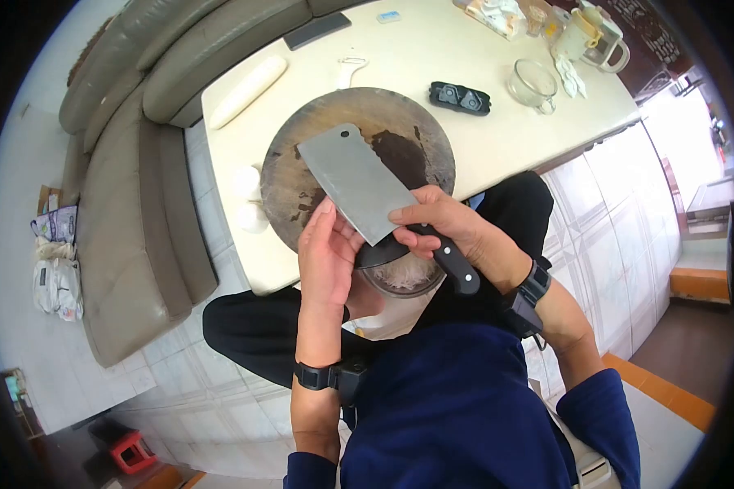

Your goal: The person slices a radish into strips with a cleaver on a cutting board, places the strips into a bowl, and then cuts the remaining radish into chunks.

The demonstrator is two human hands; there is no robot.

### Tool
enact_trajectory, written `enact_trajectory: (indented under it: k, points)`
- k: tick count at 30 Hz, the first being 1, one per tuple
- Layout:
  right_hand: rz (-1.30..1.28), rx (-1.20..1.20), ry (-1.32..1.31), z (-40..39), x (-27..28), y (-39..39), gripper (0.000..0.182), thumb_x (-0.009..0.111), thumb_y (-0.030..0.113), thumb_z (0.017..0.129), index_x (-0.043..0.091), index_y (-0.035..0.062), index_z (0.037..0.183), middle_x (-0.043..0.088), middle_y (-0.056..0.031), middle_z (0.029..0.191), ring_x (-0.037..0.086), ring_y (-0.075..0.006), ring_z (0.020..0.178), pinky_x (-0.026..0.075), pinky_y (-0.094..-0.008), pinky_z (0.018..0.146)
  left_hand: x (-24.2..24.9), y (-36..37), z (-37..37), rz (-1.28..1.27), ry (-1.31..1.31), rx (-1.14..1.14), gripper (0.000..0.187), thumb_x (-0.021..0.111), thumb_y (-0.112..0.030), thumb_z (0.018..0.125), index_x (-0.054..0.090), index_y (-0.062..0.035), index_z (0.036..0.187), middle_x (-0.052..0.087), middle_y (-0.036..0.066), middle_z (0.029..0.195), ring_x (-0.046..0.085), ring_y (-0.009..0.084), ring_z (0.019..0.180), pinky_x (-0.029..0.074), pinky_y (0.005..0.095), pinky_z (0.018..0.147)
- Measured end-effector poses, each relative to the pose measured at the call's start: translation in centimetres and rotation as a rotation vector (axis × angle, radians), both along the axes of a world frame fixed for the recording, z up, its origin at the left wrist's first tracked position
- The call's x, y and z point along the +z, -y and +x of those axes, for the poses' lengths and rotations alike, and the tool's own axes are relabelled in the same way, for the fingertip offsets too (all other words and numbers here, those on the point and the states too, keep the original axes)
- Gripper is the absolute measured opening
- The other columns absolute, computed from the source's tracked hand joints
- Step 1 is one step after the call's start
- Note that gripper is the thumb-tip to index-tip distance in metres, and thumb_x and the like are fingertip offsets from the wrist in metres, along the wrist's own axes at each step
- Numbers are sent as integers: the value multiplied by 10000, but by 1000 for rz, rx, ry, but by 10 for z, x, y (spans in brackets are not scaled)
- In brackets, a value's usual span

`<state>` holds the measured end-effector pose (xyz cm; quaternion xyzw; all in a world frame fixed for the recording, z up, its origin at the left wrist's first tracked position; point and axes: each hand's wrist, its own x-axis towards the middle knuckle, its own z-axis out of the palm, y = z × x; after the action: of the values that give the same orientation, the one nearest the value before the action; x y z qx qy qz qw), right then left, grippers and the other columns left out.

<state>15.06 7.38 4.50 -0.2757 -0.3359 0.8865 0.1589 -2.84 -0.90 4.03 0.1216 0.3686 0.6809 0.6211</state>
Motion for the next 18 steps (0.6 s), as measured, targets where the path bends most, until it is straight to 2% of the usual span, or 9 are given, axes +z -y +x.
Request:
enact_trajectory:
  k: [5, 7, 11, 14, 16, 18]
  points:
    - [127, 1, 48, -5, 2, 9, 132, 583, 99, 879, 570, -25, 835, 582, -85, 650, 442, -73, 408, 397, -243, 395, -10, 5, -5, -17, -55, -22, 334, 550, -74, 944, 522, 50, 1252, 621, 131, 1146, 620, 223, 1046, 518, 374, 919]
    - [176, -27, 107, -5, 3, 13, 128, 582, 95, 873, 576, -27, 836, 585, -90, 647, 452, -88, 410, 397, -250, 394, -16, 7, -8, -115, -78, 13, 332, 575, -26, 918, 539, 46, 1240, 625, 131, 1125, 624, 230, 1040, 537, 353, 887]
    - [263, -112, 175, 2, 4, 16, 119, 578, 88, 867, 580, -28, 843, 592, -87, 642, 459, -99, 409, 397, -255, 394, -19, 13, -10, -88, -160, 35, 355, 607, 17, 884, 552, 36, 1234, 623, 137, 1119, 643, 227, 986, 553, 333, 853]
    - [377, -157, 286, 14, 0, 8, 133, 575, 87, 856, 587, -25, 786, 594, -75, 618, 467, -103, 405, 407, -263, 395, -19, 15, -15, -74, -240, 64, 347, 639, 35, 853, 595, 14, 1197, 648, 118, 1059, 655, 186, 903, 560, 289, 791]
    - [409, -139, 337, 24, -2, -3, 121, 572, 76, 868, 573, -24, 798, 594, -79, 622, 464, -93, 399, 406, -255, 382, -20, 15, -22, -57, -455, 63, 323, 659, 30, 838, 628, -1, 1158, 670, 83, 976, 647, 137, 837, 550, 252, 734]
    - [471, -93, 402, 32, -4, -17, 130, 577, 68, 871, 563, -19, 776, 596, -81, 615, 465, -80, 389, 398, -243, 365, -19, 14, -30, -41, -520, 68, 314, 659, 31, 836, 637, -6, 1146, 673, 68, 948, 640, 122, 831, 543, 240, 713]
